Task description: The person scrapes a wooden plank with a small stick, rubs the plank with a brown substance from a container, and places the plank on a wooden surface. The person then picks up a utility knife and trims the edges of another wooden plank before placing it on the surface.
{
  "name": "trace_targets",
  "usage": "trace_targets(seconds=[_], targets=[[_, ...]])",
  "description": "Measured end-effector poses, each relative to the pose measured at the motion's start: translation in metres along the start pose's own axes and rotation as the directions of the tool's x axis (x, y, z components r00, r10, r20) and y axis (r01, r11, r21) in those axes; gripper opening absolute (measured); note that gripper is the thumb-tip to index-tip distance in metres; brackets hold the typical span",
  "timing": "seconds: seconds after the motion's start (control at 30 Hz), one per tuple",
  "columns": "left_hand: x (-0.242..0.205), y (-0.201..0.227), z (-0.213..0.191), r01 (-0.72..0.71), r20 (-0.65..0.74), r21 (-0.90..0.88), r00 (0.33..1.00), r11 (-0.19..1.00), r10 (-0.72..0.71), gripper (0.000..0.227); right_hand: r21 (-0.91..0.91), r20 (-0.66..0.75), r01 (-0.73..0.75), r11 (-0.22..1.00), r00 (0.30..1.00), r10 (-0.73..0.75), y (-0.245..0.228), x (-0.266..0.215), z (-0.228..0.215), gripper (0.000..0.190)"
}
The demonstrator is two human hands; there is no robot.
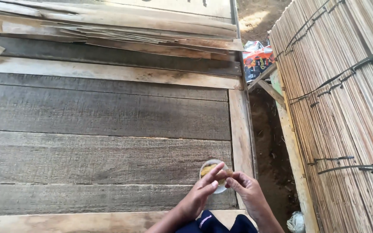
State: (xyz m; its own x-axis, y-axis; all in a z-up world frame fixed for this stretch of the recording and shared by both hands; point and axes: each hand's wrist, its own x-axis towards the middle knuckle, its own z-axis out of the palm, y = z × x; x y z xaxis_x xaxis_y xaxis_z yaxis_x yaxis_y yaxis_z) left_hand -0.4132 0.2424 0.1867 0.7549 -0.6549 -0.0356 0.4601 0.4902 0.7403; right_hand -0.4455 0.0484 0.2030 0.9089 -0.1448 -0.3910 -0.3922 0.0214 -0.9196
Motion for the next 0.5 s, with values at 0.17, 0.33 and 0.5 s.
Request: trace_targets(seconds=[0.17,0.33,0.5], targets=[[-0.033,0.004,-0.006,-0.112,0.023,0.494,0.993,0.862,0.116,0.073,-0.026,0.042,-0.021,0.999,0.999,0.023,0.021,-0.021,0.012,0.017],[-0.042,-0.012,-0.017,-0.265,0.14,0.937,0.882,0.228,0.451,0.08,-0.106,0.088,0.049,0.993,0.995,-0.039,0.034,-0.037,0.013,0.011],[-0.03,-0.031,-0.055,0.372,-0.426,0.899,0.862,0.23,0.274,0.069,-0.138,-0.063,0.055,0.989,0.996,-0.064,0.04,-0.055,-0.008,0.012]])
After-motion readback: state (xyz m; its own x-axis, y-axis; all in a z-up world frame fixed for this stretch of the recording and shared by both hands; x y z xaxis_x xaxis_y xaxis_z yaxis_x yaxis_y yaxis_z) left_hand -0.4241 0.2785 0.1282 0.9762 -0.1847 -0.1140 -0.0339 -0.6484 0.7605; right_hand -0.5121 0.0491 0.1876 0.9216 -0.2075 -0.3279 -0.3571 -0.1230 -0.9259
